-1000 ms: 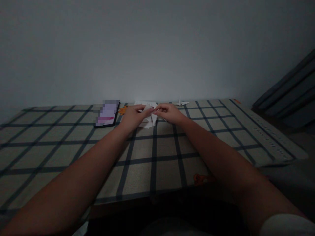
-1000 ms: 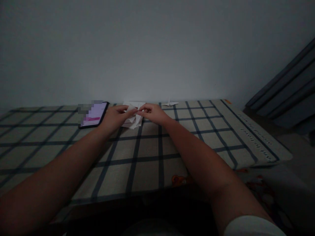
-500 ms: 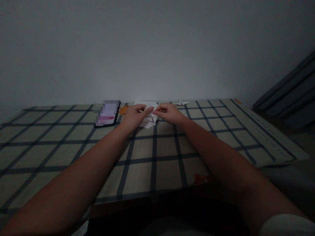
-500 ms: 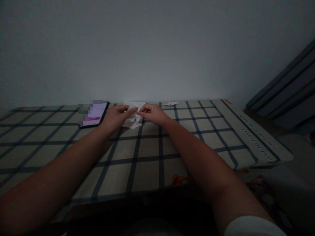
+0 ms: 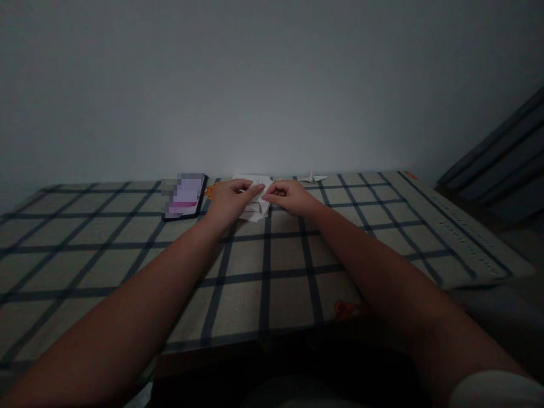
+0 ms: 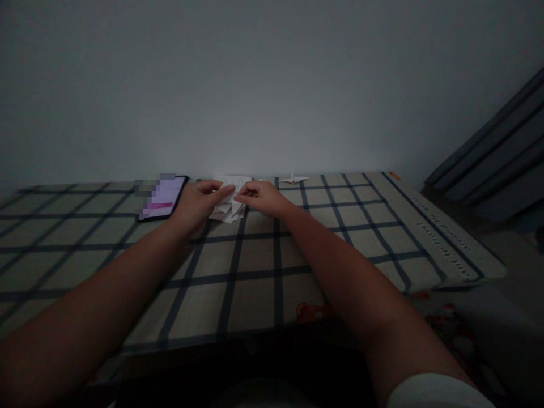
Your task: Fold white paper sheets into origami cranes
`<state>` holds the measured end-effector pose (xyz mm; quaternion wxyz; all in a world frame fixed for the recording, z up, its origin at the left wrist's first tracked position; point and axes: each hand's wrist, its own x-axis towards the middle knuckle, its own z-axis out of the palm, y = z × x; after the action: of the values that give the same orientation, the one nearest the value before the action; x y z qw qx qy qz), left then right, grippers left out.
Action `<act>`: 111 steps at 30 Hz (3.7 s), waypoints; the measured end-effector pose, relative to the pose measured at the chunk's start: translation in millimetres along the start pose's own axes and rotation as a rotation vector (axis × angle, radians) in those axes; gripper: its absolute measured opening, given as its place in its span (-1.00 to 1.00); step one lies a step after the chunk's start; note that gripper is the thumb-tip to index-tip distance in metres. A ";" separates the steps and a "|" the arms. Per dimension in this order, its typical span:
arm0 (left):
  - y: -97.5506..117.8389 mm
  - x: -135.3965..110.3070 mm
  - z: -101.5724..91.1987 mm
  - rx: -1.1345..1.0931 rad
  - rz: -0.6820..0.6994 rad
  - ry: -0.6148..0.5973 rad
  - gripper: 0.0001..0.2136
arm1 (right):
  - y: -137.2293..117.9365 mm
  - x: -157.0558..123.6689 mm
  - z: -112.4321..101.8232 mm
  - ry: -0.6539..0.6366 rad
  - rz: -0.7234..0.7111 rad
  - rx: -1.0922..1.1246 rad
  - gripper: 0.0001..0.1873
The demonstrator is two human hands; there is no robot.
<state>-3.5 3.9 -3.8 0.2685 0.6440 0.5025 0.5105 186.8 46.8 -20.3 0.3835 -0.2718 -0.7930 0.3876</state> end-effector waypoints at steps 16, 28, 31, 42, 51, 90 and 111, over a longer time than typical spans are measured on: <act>3.3 0.5 -0.1 -0.090 -0.038 0.043 -0.70 | -2.7 -2.3 -0.2 -0.015 -0.006 -0.004 -0.72; 9.6 -2.2 -1.0 -0.065 -0.078 0.054 -0.66 | -6.3 -2.2 0.4 -0.027 -0.001 -0.015 -0.71; 7.5 -1.6 -1.6 -0.068 -0.023 0.055 -0.65 | -5.6 -1.8 1.7 -0.033 -0.003 0.006 -0.71; 4.1 0.5 -2.3 -0.043 -0.010 -0.103 -0.65 | -6.2 -2.0 -3.5 0.134 0.022 -0.076 -0.69; 5.0 -3.2 -1.5 -0.017 -0.049 -0.085 -0.68 | -6.8 -2.1 -1.5 0.122 0.034 -0.030 -0.69; 2.8 -3.1 4.4 0.026 0.146 0.059 -0.72 | -21.9 0.0 1.8 0.117 0.025 0.033 -0.80; 3.9 1.0 0.0 0.074 0.328 0.084 -0.86 | -8.7 -1.3 6.3 0.017 0.136 0.192 -0.79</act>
<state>-2.0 3.5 -0.1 0.1366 0.7051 0.4197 0.5550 181.3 38.5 -16.2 0.3872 -0.2904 -0.7286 0.4846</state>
